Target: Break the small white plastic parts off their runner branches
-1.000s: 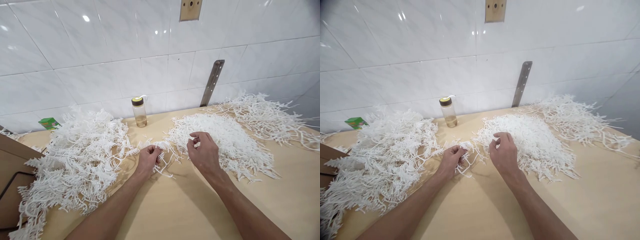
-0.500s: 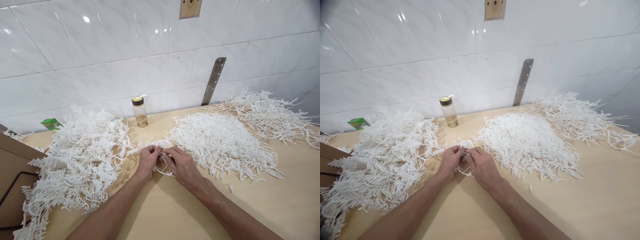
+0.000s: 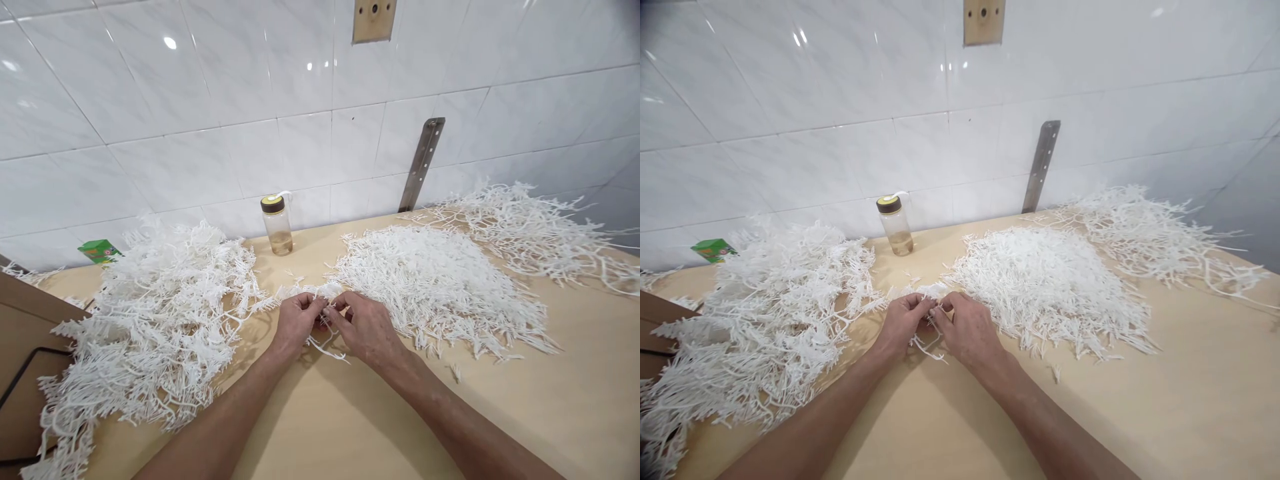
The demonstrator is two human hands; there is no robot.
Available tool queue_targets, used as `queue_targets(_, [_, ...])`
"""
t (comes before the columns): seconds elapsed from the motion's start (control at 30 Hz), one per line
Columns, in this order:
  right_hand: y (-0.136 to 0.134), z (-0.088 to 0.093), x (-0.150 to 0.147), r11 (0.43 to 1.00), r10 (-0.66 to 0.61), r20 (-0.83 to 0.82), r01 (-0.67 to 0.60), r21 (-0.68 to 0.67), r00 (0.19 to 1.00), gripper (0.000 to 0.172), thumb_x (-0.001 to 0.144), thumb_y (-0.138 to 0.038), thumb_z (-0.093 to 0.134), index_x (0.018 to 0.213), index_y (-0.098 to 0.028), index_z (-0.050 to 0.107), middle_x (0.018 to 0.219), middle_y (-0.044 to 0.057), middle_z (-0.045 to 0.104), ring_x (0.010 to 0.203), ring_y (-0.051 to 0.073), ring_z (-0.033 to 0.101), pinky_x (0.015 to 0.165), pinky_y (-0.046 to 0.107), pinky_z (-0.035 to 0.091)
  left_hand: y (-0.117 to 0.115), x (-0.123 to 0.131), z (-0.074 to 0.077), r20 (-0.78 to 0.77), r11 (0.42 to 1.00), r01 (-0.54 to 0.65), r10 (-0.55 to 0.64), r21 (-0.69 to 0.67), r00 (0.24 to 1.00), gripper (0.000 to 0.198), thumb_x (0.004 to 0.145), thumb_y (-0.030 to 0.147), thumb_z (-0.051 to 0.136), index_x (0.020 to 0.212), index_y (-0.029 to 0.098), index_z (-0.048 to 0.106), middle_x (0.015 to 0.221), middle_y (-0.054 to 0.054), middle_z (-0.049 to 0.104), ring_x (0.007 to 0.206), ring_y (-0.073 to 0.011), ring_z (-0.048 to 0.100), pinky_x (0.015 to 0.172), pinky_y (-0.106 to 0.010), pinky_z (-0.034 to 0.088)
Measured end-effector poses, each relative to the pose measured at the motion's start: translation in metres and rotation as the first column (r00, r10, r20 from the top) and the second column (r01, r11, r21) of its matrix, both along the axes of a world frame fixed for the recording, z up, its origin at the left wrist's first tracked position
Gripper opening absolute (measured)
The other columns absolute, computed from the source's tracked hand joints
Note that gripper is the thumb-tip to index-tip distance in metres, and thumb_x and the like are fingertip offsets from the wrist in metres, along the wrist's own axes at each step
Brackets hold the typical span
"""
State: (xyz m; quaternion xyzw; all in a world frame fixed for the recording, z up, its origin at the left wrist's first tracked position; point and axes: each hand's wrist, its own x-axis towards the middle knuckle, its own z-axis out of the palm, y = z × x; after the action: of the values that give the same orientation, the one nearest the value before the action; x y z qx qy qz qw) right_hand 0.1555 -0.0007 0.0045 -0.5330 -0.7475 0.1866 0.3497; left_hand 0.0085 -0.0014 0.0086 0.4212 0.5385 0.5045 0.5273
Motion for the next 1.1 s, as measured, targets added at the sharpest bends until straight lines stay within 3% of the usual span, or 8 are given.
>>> queue_targets(0.17, [0.004,0.002,0.003,0.996,-0.01,-0.055,0.006,-0.085,0.998,0.016,0.087,-0.03,0.055,0.078,-0.021,0.066,0.067,0.001,0.069,0.06,0.017,0.061,0.06,0.027,0.041,-0.001,0.001,0.002,-0.006,1.0,0.0,0.0,-0.003,1.0,0.029,0.067,0.039,0.076,0.058,0.015,0.062,0.054,0.0,0.061,0.048,-0.012,0.055,0.049,-0.023,0.045])
queue_targets(0.43, [0.006,-0.001,0.002,0.998,-0.054,0.028,0.054,-0.017,0.998,0.021,0.085,-0.026,0.054,0.065,-0.021,0.053,0.061,0.002,0.063,0.057,0.016,0.054,0.057,0.027,0.034,0.0,0.0,-0.001,-0.021,0.999,0.039,-0.039,0.013,0.999,0.02,0.067,0.031,0.073,0.06,0.016,0.062,0.056,0.0,0.062,0.049,-0.0116,0.056,0.051,-0.022,0.045])
queue_targets(0.67, [0.002,0.002,0.001,0.998,-0.034,0.037,0.035,-0.047,0.999,0.02,0.09,-0.027,0.051,0.074,-0.019,0.06,0.066,0.002,0.064,0.06,0.016,0.055,0.06,0.027,0.035,0.002,-0.001,-0.003,-0.124,0.998,0.054,-0.049,0.043,0.991,0.014,0.068,0.029,0.067,0.067,0.015,0.064,0.058,0.002,0.061,0.051,-0.0116,0.055,0.049,-0.021,0.043])
queue_targets(0.9, [0.003,-0.001,0.001,0.998,-0.025,-0.023,0.024,-0.051,0.999,0.016,0.091,-0.026,0.051,0.081,-0.018,0.062,0.072,0.003,0.067,0.066,0.017,0.058,0.064,0.027,0.038,0.005,-0.001,-0.008,-0.25,0.999,0.051,-0.052,-0.01,0.967,0.021,0.074,0.032,0.061,0.059,0.019,0.055,0.043,0.005,0.049,0.036,-0.0117,0.045,0.039,-0.023,0.034])
queue_targets(1.1, [0.002,-0.006,-0.004,0.999,-0.037,0.094,0.035,0.021,0.995,0.013,0.088,-0.018,0.052,0.077,-0.018,0.057,0.071,0.002,0.062,0.064,0.016,0.054,0.061,0.027,0.034,0.007,0.0,-0.016,-0.359,0.982,0.035,0.035,0.185,0.933,0.01,0.071,0.021,0.06,0.063,0.016,0.063,0.059,0.002,0.06,0.056,-0.0126,0.052,0.055,-0.023,0.039])
